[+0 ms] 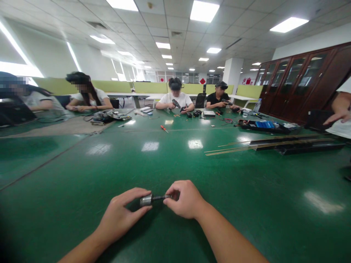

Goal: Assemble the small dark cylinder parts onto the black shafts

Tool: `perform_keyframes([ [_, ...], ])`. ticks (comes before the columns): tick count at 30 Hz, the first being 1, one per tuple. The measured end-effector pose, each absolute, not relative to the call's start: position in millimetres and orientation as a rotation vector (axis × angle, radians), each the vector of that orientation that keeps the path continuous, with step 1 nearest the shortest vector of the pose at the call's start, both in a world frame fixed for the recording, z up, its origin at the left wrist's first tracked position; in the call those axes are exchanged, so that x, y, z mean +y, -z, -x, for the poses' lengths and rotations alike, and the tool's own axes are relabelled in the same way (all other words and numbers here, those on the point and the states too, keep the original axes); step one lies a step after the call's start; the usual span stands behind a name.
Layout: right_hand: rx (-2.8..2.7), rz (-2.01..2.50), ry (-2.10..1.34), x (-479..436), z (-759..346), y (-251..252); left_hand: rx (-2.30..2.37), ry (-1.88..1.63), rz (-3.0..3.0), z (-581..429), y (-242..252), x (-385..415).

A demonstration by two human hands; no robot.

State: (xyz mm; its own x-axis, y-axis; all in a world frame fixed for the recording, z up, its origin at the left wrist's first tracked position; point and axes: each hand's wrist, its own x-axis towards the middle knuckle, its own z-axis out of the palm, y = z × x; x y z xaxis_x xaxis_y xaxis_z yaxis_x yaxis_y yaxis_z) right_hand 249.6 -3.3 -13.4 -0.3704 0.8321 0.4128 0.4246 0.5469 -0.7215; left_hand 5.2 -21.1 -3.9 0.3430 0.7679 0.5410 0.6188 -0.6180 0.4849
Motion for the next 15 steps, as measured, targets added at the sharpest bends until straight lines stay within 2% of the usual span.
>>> perform_keyframes([
  [15,-2.012,1.005,-0.646,-4.2,-251.3,10.0,1.252,-1.164,-2.419,-5.0,2.8,-20.7],
])
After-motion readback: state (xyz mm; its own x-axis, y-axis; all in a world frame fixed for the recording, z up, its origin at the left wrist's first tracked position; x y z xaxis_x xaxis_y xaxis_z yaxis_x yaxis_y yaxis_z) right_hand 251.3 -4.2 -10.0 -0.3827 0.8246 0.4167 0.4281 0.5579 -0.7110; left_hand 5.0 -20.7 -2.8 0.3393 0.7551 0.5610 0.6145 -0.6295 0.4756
